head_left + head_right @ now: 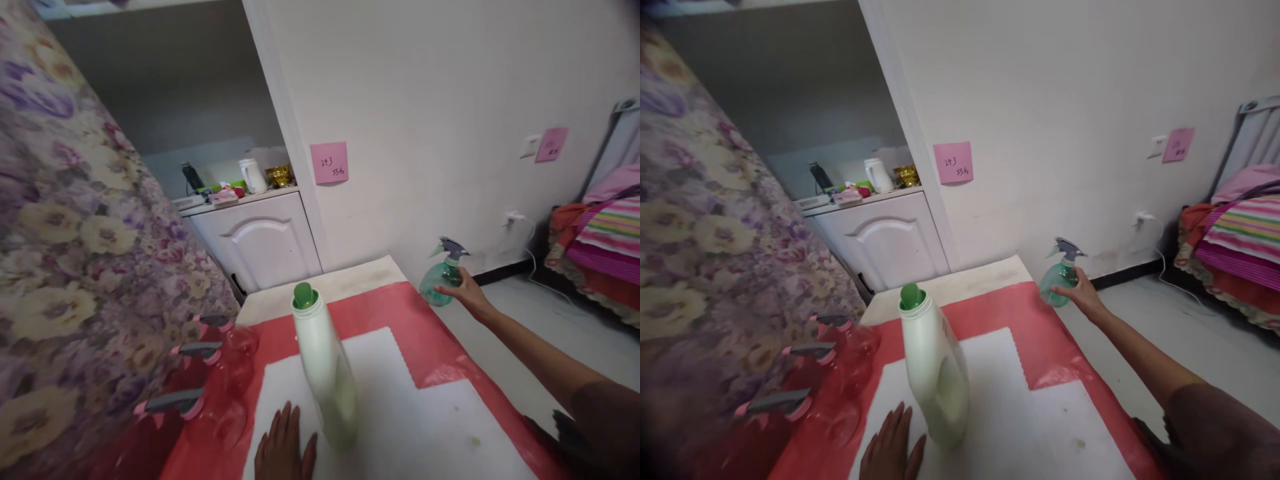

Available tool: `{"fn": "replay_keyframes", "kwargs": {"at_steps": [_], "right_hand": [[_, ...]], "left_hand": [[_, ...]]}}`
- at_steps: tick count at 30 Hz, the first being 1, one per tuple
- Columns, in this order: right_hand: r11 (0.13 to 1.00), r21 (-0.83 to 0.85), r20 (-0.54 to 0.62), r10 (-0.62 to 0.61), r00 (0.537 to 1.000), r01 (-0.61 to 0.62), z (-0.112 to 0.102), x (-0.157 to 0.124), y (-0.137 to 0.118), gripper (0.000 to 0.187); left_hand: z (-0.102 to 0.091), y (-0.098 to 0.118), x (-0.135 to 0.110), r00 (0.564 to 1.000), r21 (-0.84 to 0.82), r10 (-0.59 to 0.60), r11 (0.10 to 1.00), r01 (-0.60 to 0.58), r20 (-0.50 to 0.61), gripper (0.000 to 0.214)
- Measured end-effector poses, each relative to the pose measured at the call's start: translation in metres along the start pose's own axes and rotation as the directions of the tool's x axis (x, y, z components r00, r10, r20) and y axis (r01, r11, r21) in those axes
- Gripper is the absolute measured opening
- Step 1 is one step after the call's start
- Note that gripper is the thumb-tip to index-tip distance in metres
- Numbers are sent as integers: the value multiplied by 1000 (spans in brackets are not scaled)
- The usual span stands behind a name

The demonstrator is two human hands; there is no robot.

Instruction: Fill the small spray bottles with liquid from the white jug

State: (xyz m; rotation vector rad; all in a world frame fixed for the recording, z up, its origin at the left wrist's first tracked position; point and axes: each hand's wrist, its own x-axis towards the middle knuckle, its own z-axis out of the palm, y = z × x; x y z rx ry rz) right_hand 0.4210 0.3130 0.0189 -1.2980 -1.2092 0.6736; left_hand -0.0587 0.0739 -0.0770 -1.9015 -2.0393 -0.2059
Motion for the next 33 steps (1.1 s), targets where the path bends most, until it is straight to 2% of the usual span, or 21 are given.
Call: {"fn": "replay_keyframes", "kwargs": {"at_steps": [5, 10, 13, 14, 16, 19, 21, 23, 28, 33], "right_hand": [[999, 34, 236, -12, 972, 4, -11, -100, -29, 61], [997, 69, 447, -9, 894, -25, 10, -202, -45, 71], [998, 0, 461, -60, 885, 67, 30, -250, -56, 78], [994, -17, 435, -92, 896, 110, 37, -263, -60, 78], [982, -27, 444, -157, 882, 189, 51, -286, -68, 70], [973, -87, 435, -154, 887, 212, 66, -309, -72, 58], [973, -117, 421, -135, 897, 201, 72, -317, -69, 57], [979, -90, 439, -125, 890, 182, 74, -319, -64, 64], [995, 53, 550, -97, 830, 81, 69, -315, -47, 89], [994, 93, 570, -93, 816, 49, 67, -315, -39, 91]], "left_hand": [[-18, 10, 0, 999, -80, -7, 997, 10, 36, 54], [-18, 14, 3, 999, -116, -17, 993, 22, 49, 54], [-18, 14, 2, 999, -132, -16, 991, 23, 51, 53], [-18, 14, 2, 999, -132, -17, 991, 24, 50, 52], [-20, 15, 2, 999, -130, -20, 991, 26, 48, 50], [-22, 16, 1, 999, -134, -18, 991, 25, 50, 48], [-23, 17, 0, 999, -140, -16, 990, 23, 50, 47], [-25, 17, 0, 999, -149, -14, 989, 21, 48, 47], [-29, 15, 1, 998, -175, -13, 984, 24, 68, 47], [-34, 19, -8, 993, -185, -17, 982, 38, 114, 46]]}}
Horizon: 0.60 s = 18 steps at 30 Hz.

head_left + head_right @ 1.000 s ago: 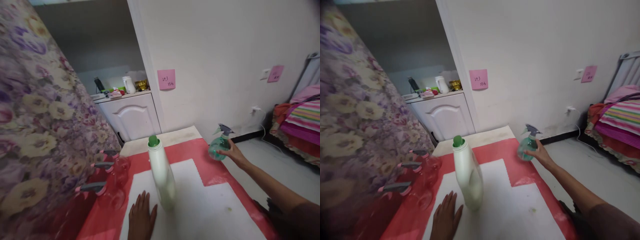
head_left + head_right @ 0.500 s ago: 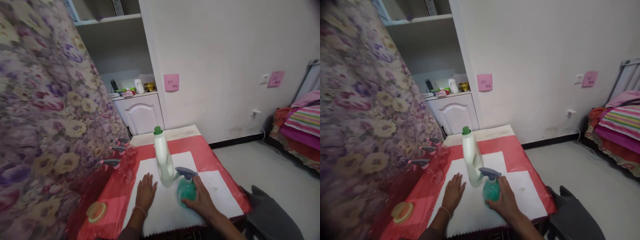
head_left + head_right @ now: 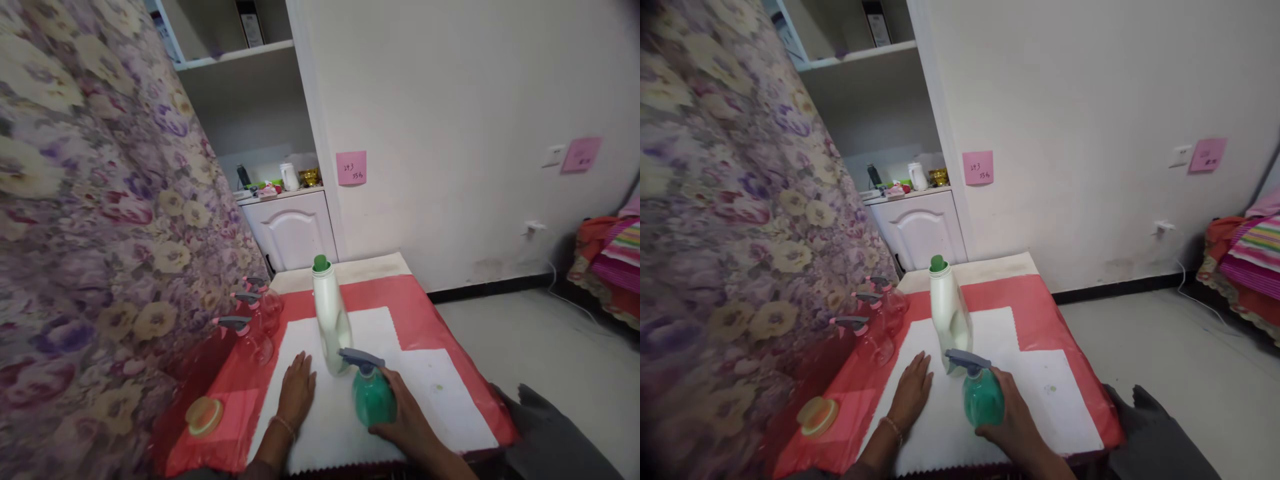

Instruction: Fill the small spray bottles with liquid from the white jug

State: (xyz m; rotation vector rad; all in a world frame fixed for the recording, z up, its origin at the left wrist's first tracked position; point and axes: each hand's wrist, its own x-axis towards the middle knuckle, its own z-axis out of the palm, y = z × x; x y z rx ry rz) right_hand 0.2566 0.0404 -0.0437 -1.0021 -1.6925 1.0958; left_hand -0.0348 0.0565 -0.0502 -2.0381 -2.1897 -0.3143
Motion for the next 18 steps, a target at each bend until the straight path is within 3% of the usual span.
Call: {"fn": "replay_keyframes", "kwargs": {"at_steps": [7, 12, 15, 18], "right_hand": [[999, -18, -23, -38, 999, 37, 3, -2, 13, 92], [992, -32, -38, -121, 992, 120, 1, -9, 16, 79], [987, -65, -62, -152, 986, 148, 0, -13, 11, 74], [984, -107, -81, -149, 985, 140, -1, -15, 6, 73]], "left_hand": [[8, 36, -48, 998, -31, 52, 998, -51, 33, 45], [15, 51, -66, 985, -128, 167, 977, -170, -31, 46], [9, 58, -70, 988, -252, 155, 955, -157, -28, 44], [-9, 73, -76, 995, -491, 88, 869, -58, 38, 44]]}}
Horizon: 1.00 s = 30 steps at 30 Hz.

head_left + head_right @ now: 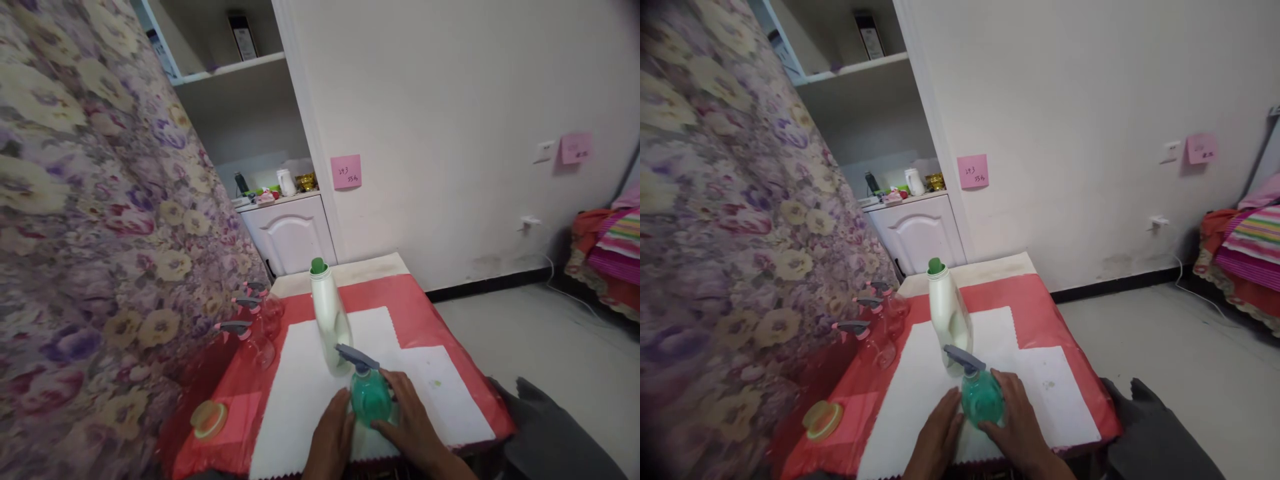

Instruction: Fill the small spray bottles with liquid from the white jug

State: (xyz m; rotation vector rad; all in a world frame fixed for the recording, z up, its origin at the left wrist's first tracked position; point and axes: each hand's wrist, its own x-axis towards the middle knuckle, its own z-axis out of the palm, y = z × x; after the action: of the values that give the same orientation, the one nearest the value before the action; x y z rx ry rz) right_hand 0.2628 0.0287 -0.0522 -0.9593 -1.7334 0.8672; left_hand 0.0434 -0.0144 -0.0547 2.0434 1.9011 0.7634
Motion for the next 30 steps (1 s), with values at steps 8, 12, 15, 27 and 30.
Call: {"fn": "replay_keyframes", "kwargs": {"at_steps": [8, 12, 15, 27, 30], "right_hand": [[1000, 13, 16, 1, 1000, -1, 4, -4, -5, 71], [1000, 19, 10, 10, 1000, -10, 8, -8, -9, 63], [1000, 11, 7, -1, 1000, 1, 5, -8, -11, 57], [989, 144, 89, -58, 994, 45, 14, 18, -7, 81], [987, 160, 132, -40, 990, 19, 11, 20, -8, 87]], "left_hand": [[-11, 57, -4, 981, -409, -155, 893, 190, 117, 68], [-13, 68, 6, 981, -485, -152, 854, 190, 118, 78], [-16, 73, 17, 988, -544, -115, 825, 152, 101, 74], [-27, 69, 31, 995, -576, -58, 812, 95, 83, 70], [-39, 73, 32, 998, -593, -53, 803, 57, 23, 60]]}}
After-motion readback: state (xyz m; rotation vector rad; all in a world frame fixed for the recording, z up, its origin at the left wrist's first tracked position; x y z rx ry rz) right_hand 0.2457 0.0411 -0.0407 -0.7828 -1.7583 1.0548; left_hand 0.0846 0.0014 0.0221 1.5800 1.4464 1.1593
